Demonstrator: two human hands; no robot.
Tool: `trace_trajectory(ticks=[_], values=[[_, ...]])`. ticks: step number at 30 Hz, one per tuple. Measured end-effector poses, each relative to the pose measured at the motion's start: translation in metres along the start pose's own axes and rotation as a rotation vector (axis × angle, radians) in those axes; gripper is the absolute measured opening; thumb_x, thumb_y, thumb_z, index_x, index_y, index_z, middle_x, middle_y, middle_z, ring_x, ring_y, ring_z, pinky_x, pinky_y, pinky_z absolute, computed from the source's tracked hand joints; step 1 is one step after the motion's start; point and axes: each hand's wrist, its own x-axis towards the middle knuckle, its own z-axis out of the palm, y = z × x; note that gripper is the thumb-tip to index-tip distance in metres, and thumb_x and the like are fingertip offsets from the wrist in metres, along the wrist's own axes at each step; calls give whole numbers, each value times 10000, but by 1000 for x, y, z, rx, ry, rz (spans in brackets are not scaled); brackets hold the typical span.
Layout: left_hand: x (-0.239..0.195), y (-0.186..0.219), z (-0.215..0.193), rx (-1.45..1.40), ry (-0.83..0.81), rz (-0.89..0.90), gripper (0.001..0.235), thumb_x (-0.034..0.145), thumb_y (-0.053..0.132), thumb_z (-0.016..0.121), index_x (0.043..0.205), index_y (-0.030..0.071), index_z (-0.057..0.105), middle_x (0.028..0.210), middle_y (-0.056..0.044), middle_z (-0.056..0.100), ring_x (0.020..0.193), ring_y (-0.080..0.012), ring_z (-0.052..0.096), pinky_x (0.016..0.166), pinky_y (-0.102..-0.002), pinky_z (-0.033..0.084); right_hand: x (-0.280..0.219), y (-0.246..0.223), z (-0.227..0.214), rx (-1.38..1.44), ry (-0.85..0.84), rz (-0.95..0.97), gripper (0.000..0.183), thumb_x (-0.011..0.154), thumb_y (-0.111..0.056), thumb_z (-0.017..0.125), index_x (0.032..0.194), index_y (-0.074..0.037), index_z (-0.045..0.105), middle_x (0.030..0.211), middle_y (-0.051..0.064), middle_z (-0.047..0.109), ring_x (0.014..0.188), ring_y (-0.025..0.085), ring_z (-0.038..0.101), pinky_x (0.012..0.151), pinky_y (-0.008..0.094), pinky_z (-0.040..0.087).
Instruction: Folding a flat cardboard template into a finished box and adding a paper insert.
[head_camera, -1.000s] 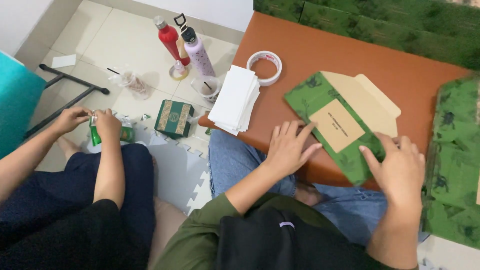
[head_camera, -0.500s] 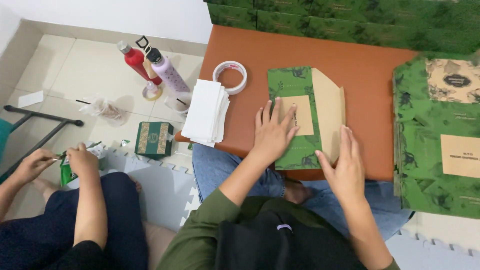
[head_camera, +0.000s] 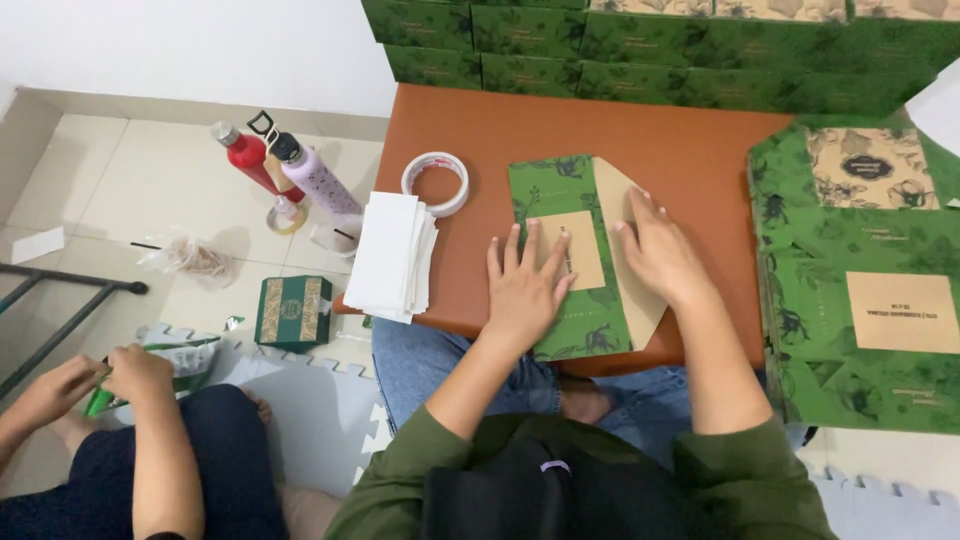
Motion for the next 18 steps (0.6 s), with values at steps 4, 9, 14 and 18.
trace_trajectory(ticks=[4,9,14,18], values=[[0,2,-4,23,-19,-10,535,1045,532,363,1505,280,467,1545,-228,414,1478,-438,283,1165,-653,106,-58,-28,-16,5,88,-92,558,1031,-257,488,1461,98,467,1423,352,521,1347,478,479,1123,533,380],[5,1,7,89,2,72,519,1005,429,471,1493,252,468,1517,-237,433,1467,-455,285,1163,-693,117,-135,-44,-24,-171,258,22,495,993,-288,562,1401,-9,584,1287,242,669,1261,317,617,1100,373,475],[37,22,-3,-35,16,478,403,906,205,523,1307,218,559,1524,-155,428,1433,-401,335,1141,-627,258,-130,-29,-25,-86,490,95,308,892,-245,732,1133,-55,701,977,95,625,873,285,612,758,384,521],[61,35,-25,-11,61,630,245,863,131,587,1099,97,642,1334,-124,551,1361,-347,421,1197,-623,250,-113,-15,-23,-105,514,126,107,946,-189,683,963,-86,661,911,77,597,839,311,614,693,423,519]])
